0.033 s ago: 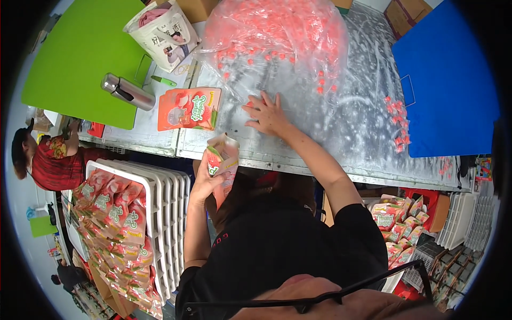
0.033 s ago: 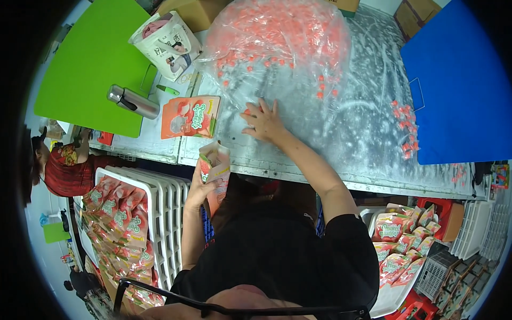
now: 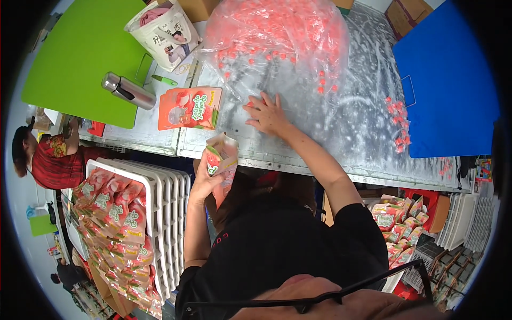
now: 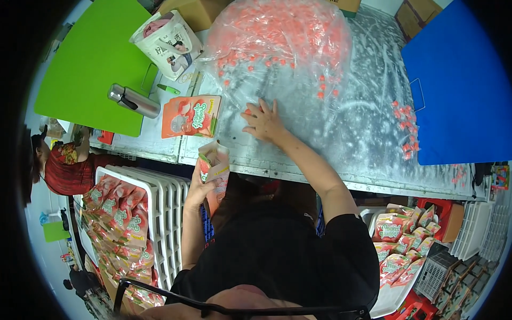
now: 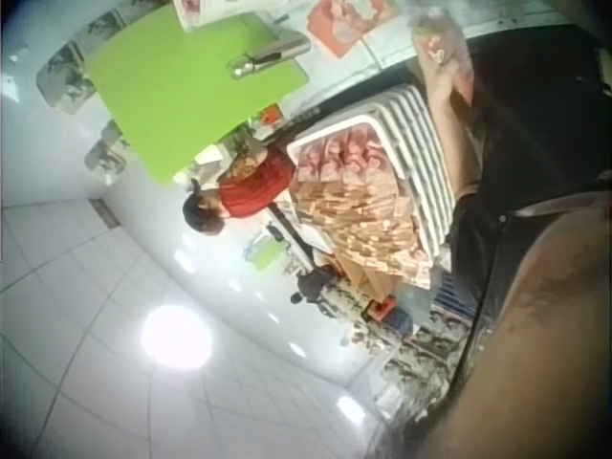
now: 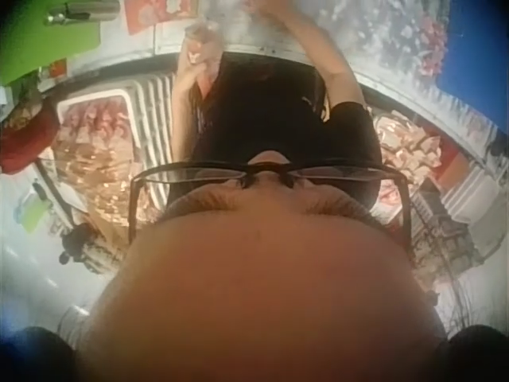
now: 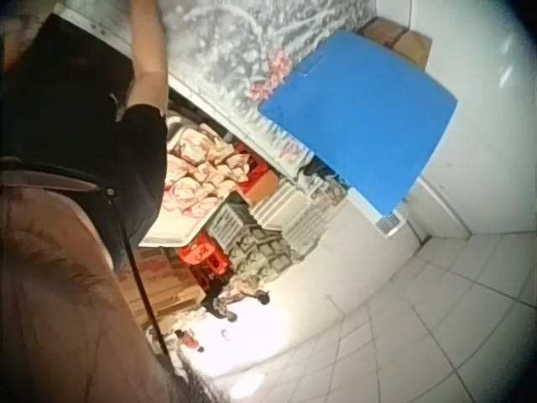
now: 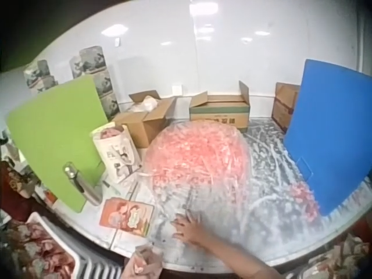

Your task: Filling small plastic bags with pink candies and organizing them on trays at a factory workstation.

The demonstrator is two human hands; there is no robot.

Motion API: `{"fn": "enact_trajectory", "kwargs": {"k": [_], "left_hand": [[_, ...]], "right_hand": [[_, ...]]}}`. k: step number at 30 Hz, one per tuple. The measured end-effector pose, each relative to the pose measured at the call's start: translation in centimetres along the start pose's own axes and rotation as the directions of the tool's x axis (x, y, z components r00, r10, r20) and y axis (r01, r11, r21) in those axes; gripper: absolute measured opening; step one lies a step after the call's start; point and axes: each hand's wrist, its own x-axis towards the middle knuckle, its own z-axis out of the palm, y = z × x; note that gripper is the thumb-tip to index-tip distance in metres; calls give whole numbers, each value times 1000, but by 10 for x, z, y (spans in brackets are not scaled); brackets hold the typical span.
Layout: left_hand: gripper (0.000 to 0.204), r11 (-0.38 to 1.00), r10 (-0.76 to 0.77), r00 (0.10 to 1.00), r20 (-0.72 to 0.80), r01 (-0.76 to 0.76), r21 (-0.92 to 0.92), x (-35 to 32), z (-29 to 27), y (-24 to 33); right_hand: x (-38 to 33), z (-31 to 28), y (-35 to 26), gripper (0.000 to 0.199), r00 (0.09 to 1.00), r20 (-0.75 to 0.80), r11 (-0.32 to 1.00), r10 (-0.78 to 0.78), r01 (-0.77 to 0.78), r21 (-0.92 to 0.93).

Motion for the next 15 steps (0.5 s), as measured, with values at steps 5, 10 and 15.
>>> {"fn": "enact_trajectory", "kwargs": {"k": [5, 10, 15], "left_hand": [[87, 993, 45, 998, -50, -40, 110, -7, -8, -4], [89, 971, 129, 990, -58, -115, 208, 4, -8, -9], [94, 939, 188, 979, -74, -157, 306, 7, 1, -6]], "right_hand": [[-33, 0, -4, 58, 995, 8, 986, -99, 97, 139], [-66, -23, 36, 68, 989, -4, 555, 149, -80, 828], [-85, -36, 46, 81, 971, -2, 619, 239, -151, 770]]}}
